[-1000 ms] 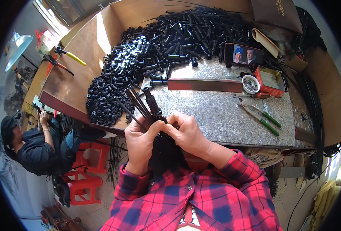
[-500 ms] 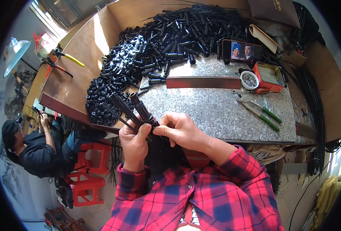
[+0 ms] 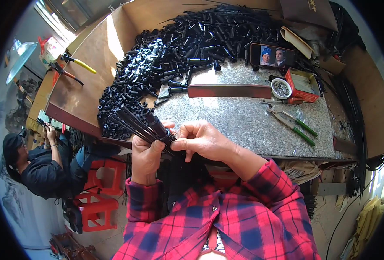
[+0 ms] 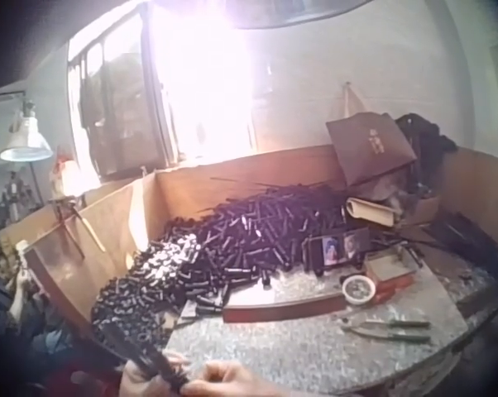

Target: Assembling plastic components onto bundles of cables at a manufacturing workbench.

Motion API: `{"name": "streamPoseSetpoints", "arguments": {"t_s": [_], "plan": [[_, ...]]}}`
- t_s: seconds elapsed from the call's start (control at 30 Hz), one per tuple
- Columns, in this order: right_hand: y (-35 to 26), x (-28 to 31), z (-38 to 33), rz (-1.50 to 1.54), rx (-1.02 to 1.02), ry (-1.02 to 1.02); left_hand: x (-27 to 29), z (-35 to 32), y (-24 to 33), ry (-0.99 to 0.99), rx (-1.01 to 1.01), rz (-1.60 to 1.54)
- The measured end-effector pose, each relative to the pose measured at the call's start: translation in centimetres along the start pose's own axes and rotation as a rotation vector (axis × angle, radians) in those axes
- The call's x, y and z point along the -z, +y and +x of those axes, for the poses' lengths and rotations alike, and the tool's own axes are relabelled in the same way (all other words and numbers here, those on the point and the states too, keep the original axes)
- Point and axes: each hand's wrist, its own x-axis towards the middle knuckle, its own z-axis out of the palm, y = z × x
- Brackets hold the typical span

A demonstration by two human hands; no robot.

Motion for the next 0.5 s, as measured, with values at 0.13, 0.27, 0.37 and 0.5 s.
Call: {"name": "streamPoseSetpoints", "arguments": {"t_s": [0.13,0.27,0.37,0.5], "plan": [[0.0,-0.4,0.0,-0.049,0.036,0.037,0.9,0.0,-0.5,-0.045,0.11,-0.099],[1.1,-1.2,1.2,-0.31,0.135,0.235,-2.0,-0.2,-1.5,0.278,0.119,-0.24],[2.1,-2.4,2.5,-0.476,0.414,0.341,-3.2,-1.1,-2.2,0.336,-0.137,0.032],[2.9,-2.8,3.2,-0.657,0.606,0.349,-3.4,-1.1,-1.4,0.368,-0.085,0.284]]}}
